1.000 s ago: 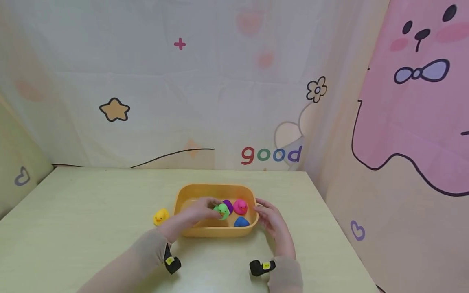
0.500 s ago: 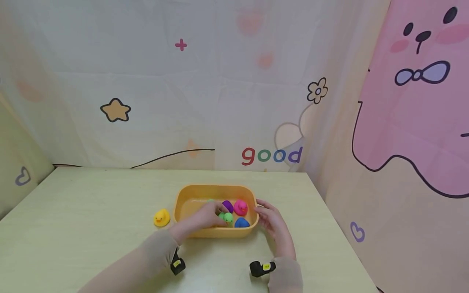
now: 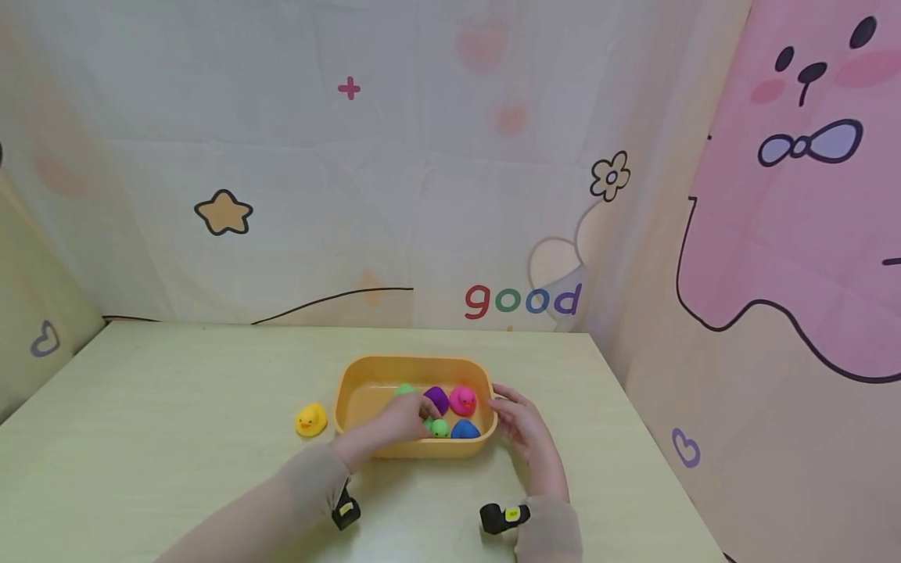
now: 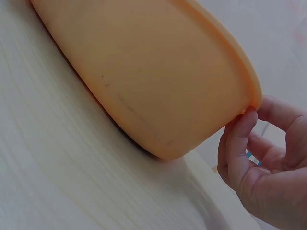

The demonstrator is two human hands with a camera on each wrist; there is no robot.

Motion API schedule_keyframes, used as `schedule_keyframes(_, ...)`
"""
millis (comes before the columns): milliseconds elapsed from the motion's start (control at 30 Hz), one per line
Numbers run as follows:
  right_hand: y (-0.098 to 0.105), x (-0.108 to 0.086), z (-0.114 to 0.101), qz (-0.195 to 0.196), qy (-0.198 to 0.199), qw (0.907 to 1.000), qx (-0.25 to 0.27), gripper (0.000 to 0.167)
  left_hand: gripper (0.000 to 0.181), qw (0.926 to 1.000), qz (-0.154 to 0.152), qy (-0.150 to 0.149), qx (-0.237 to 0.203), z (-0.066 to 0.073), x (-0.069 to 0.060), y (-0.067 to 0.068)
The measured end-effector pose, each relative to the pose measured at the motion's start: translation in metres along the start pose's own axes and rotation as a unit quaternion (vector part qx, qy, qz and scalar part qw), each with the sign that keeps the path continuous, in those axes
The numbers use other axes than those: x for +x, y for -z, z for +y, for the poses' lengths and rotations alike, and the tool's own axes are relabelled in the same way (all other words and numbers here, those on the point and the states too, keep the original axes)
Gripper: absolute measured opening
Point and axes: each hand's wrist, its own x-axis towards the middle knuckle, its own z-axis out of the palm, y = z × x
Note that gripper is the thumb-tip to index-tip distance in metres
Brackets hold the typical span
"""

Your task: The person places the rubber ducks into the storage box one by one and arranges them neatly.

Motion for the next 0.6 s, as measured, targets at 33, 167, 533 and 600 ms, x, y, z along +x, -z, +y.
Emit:
schedule_keyframes(33, 0.000, 0.000, 0.000, 0.000, 0.000, 1.0000, -0.001, 0.058, 0.021, 1.0000, 0.000, 0.003, -0.001, 0.000, 0.001, -0.001)
schedule_keyframes(167, 0.001, 0.000, 0.000, 0.000, -0.003, 1.0000, 0.002, 0.058, 0.018, 1.0000, 0.004, 0.001, 0.003, -0.001, 0.001, -0.002)
schedule_keyframes(533, 0.001, 0.002, 0.001, -0.005, -0.004, 1.0000, 0.001, 0.058, 0.023, 0.9995, -0.018, -0.027, -0.001, -0.004, -0.007, 0.015)
schedule_keyframes(600, 0.001, 0.002, 0.001, -0.003, -0.003, 1.0000, 0.002, 0.057, 0.025, 0.9995, -0.021, -0.022, -0.006, -0.006, -0.009, 0.020)
